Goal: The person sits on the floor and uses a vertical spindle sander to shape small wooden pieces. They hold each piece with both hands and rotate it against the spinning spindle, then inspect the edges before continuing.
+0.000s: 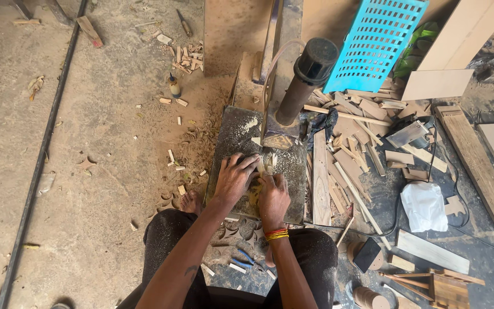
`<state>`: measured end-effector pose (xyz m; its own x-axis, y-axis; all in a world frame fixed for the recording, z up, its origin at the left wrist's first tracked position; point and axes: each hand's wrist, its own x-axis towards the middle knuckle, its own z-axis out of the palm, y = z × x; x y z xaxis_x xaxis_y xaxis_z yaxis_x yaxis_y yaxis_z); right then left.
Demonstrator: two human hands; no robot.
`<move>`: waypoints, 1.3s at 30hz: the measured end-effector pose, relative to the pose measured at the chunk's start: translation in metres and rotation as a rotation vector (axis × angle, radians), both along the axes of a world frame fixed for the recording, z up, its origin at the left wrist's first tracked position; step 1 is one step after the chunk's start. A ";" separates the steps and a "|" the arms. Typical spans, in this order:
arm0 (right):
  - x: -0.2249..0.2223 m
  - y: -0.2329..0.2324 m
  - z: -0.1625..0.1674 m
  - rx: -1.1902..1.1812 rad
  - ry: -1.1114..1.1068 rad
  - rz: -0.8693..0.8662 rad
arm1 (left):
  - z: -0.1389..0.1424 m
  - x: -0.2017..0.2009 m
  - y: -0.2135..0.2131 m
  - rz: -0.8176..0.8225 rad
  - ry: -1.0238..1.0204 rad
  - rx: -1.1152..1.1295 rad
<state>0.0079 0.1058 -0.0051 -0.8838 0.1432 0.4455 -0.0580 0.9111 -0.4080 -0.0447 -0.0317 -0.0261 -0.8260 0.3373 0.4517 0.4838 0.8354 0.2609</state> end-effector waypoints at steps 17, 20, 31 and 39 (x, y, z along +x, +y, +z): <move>0.027 0.002 -0.002 0.205 0.107 0.160 | 0.025 0.011 -0.006 -0.051 -0.136 -0.001; 0.035 0.003 0.010 0.164 0.043 0.187 | 0.025 0.011 -0.006 -0.064 -0.084 0.036; 0.029 -0.004 0.017 0.095 -0.364 0.169 | 0.015 0.002 -0.011 -0.091 -0.088 0.022; 0.028 -0.008 0.020 0.034 -0.226 0.215 | 0.021 -0.003 -0.011 -0.102 -0.118 -0.009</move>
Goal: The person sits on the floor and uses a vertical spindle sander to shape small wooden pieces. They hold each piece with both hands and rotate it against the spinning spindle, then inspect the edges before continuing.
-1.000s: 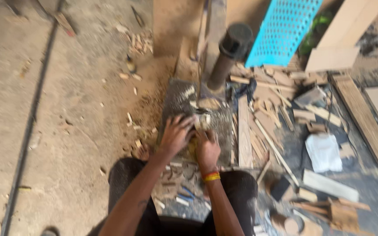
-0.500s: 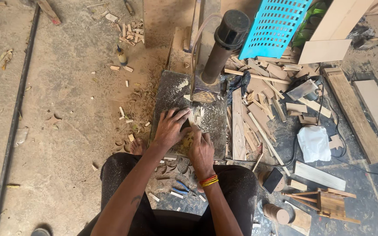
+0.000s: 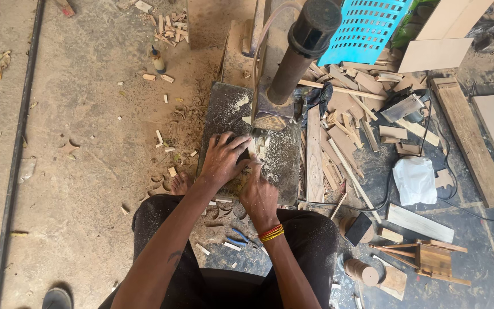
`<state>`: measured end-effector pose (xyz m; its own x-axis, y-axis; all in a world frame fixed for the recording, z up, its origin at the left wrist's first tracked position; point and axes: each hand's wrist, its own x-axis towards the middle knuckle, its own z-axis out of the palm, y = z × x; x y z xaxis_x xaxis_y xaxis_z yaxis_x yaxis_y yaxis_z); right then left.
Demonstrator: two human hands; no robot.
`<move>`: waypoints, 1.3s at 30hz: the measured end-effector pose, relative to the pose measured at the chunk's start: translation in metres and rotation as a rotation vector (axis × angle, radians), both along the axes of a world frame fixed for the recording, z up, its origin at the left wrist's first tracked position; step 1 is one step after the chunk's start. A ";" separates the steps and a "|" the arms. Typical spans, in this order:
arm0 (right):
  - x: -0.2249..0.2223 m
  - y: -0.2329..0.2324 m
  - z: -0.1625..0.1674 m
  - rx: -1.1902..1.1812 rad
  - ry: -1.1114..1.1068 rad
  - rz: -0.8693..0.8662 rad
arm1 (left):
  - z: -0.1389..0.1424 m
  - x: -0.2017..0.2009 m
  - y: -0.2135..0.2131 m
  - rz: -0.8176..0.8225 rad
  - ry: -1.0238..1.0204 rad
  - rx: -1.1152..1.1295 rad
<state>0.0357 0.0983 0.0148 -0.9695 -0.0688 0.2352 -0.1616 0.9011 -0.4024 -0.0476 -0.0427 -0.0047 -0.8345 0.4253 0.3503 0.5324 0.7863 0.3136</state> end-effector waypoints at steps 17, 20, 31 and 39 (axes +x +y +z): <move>0.003 -0.002 0.002 0.037 0.043 -0.093 | -0.014 0.006 0.007 0.046 0.025 0.069; 0.003 -0.004 0.001 0.056 -0.063 -0.107 | -0.010 0.005 0.005 0.045 0.023 0.064; 0.001 -0.004 0.004 0.001 -0.064 -0.071 | -0.007 0.001 0.003 0.014 0.002 0.093; -0.001 -0.004 0.004 -0.062 -0.055 -0.057 | -0.007 -0.004 0.000 0.000 0.012 0.039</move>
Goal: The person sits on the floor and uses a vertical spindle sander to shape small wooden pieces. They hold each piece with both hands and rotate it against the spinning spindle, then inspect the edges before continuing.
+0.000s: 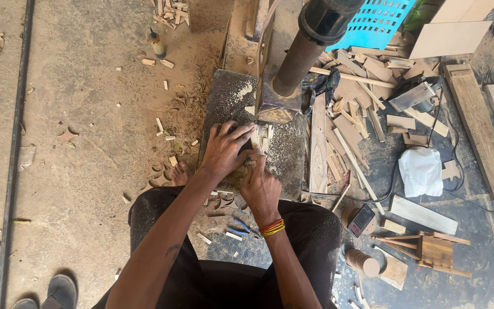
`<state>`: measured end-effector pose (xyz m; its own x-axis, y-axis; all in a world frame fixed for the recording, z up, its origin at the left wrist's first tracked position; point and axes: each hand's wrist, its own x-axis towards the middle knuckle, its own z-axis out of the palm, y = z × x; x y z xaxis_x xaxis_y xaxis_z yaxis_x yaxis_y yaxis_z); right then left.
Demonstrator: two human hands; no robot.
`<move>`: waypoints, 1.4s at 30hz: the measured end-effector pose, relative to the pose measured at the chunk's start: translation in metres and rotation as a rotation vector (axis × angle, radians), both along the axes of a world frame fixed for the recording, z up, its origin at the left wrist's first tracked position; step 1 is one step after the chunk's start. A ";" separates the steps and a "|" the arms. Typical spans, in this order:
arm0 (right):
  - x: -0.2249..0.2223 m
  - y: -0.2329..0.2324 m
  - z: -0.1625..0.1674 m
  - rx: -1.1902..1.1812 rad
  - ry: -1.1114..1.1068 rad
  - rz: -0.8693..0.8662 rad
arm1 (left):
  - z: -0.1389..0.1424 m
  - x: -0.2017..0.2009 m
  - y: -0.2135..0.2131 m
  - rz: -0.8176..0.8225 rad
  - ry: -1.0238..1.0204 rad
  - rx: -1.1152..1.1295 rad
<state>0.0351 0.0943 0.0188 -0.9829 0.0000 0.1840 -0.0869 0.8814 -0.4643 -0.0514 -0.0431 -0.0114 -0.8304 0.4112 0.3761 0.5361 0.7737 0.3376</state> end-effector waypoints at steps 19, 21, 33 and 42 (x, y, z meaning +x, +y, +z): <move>0.000 -0.006 0.008 0.069 0.012 -0.020 | -0.002 0.003 0.002 -0.008 -0.020 0.029; 0.001 -0.006 0.009 0.051 0.070 -0.011 | -0.004 0.003 0.003 0.005 0.019 0.038; -0.005 -0.006 -0.002 0.043 0.064 -0.002 | 0.005 -0.003 -0.001 -0.020 -0.007 0.042; -0.006 -0.010 0.008 0.037 -0.003 -0.039 | 0.005 -0.007 0.000 -0.013 -0.014 -0.028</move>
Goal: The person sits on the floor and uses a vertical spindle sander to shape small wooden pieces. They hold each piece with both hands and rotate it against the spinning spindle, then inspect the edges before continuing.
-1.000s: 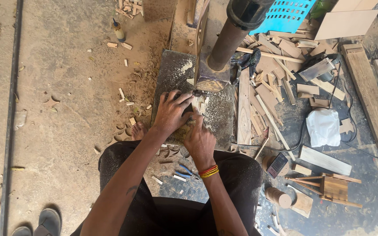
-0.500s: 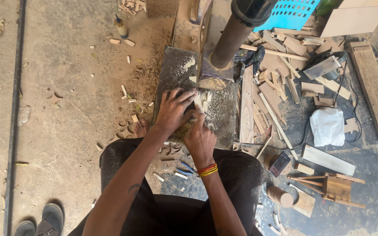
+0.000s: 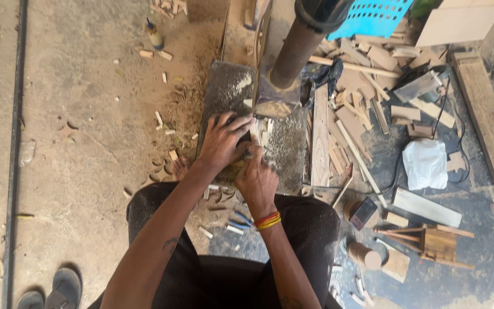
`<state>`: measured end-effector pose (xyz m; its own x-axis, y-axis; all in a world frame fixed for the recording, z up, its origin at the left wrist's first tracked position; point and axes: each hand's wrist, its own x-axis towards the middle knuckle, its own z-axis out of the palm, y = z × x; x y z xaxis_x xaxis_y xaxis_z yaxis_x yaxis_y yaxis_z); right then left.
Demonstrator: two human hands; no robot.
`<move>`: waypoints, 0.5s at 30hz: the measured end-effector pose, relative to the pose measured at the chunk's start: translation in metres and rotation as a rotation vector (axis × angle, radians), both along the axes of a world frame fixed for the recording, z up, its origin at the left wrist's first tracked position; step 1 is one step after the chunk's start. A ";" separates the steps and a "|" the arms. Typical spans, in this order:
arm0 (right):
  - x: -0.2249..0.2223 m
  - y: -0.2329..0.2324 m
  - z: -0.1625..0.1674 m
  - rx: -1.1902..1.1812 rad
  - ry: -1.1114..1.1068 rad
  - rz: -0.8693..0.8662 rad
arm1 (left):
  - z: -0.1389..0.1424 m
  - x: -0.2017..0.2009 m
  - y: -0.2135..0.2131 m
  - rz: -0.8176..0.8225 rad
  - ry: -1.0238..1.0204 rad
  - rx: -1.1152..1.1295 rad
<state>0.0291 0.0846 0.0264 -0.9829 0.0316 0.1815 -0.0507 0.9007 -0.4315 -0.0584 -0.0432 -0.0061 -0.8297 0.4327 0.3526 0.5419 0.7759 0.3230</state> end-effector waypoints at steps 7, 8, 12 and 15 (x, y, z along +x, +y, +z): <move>-0.001 0.001 -0.002 -0.028 -0.007 0.002 | 0.000 -0.003 -0.001 -0.031 -0.020 0.052; -0.001 0.001 -0.002 -0.030 0.005 0.003 | 0.000 -0.004 -0.001 -0.029 -0.019 0.042; -0.002 0.000 -0.001 -0.060 0.056 0.015 | -0.001 -0.006 -0.001 -0.022 -0.007 0.013; -0.002 -0.001 0.002 -0.037 0.015 0.008 | 0.000 -0.006 -0.002 -0.033 -0.004 0.044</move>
